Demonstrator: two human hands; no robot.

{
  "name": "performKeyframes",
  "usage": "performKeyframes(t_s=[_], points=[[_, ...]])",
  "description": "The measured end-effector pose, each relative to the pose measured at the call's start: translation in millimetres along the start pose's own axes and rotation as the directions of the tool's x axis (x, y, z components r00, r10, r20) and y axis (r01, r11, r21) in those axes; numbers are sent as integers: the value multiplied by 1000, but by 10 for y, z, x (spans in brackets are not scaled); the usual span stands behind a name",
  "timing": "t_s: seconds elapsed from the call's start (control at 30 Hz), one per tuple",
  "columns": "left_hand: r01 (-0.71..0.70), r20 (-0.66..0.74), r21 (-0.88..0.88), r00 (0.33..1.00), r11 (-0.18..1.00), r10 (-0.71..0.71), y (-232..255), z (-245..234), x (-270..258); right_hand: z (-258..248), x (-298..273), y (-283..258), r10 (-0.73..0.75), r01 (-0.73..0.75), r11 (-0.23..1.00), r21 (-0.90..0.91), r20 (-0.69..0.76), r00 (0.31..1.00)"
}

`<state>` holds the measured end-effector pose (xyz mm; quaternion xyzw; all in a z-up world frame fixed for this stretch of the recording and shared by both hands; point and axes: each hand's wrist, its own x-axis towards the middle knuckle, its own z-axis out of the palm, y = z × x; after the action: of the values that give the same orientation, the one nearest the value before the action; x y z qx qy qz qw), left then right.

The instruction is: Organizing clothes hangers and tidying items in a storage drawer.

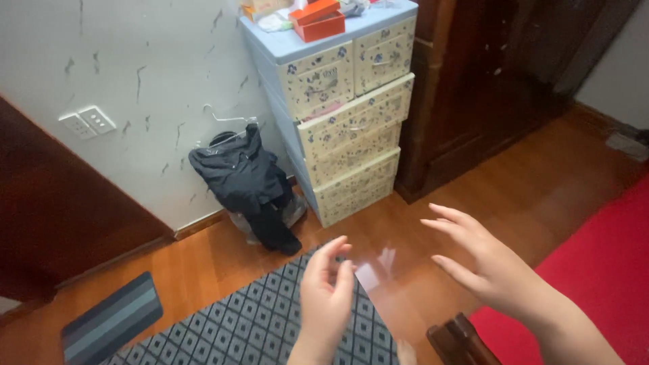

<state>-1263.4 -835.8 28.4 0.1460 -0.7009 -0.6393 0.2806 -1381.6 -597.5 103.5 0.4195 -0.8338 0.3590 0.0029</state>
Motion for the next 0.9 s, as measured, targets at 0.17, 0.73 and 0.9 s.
performKeyframes(t_s=[0.17, 0.73, 0.9], points=[[-78, 157, 41, 985, 996, 70, -115, 405, 961, -51, 902, 792, -18, 17, 1000, -8, -85, 996], [-48, -66, 126, 996, 991, 56, -927, 84, 4325, 282, 4842, 2052, -190, 196, 979, 53, -102, 976], [-57, -59, -57, 997, 997, 53, -866, -106, 5364, 341, 5634, 1955, -102, 105, 994, 19, -109, 989]])
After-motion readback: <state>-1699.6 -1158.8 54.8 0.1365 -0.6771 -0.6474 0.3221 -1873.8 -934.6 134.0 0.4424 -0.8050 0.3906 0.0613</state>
